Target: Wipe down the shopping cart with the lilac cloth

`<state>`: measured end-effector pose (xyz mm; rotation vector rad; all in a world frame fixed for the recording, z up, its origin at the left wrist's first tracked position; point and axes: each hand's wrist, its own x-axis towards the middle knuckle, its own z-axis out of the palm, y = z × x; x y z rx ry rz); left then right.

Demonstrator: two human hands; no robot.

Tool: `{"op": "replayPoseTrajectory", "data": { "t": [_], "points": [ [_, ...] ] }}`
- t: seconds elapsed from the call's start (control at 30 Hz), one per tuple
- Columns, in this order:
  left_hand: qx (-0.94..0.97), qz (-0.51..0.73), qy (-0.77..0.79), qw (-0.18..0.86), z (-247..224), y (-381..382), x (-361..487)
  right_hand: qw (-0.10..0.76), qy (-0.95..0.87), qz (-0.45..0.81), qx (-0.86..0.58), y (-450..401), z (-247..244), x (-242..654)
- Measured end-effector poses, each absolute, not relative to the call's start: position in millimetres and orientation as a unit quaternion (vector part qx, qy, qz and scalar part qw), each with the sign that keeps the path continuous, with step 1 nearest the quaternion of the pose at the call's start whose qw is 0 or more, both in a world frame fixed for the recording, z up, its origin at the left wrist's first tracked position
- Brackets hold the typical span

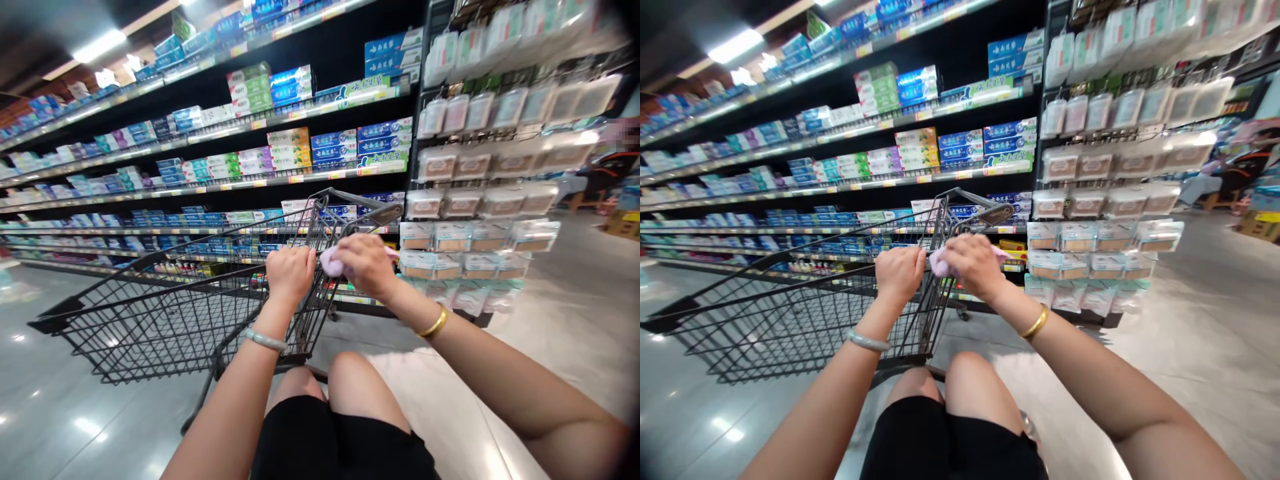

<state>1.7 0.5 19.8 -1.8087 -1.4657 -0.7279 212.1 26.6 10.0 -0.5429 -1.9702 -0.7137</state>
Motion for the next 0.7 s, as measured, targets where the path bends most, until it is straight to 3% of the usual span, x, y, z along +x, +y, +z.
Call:
{"op": "replayPoseTrajectory", "data": {
  "t": [0.07,0.13,0.3,0.43,0.5,0.63,0.7],
  "points": [
    [-0.696,-0.277,-0.566,0.343,19.8,0.0,1.7,0.549,-0.745,-0.242,-0.291,29.8,19.2,219.2],
    [-0.696,-0.275,-0.568,0.343,20.0,-0.7,2.0,0.559,-0.73,-0.232,-0.316,30.7,25.1,222.3],
    [-0.697,-0.267,-0.571,0.341,20.2,-2.2,2.1,0.413,-0.824,-0.346,-0.176,31.2,39.7,231.4],
    [-0.697,-0.27,-0.571,0.339,18.8,-1.8,1.4,0.553,-0.736,-0.28,-0.273,40.5,57.5,245.7],
    [-0.696,-0.273,-0.571,0.339,18.3,-1.0,1.3,0.583,-0.705,-0.267,-0.301,41.5,57.9,245.4],
    [-0.697,-0.278,-0.567,0.339,18.4,-0.4,1.6,0.45,-0.795,-0.341,-0.221,34.1,50.4,237.3],
    [-0.699,-0.278,-0.566,0.336,18.7,-0.9,1.6,0.434,-0.804,-0.351,-0.203,34.3,53.1,239.3]
  ]
}}
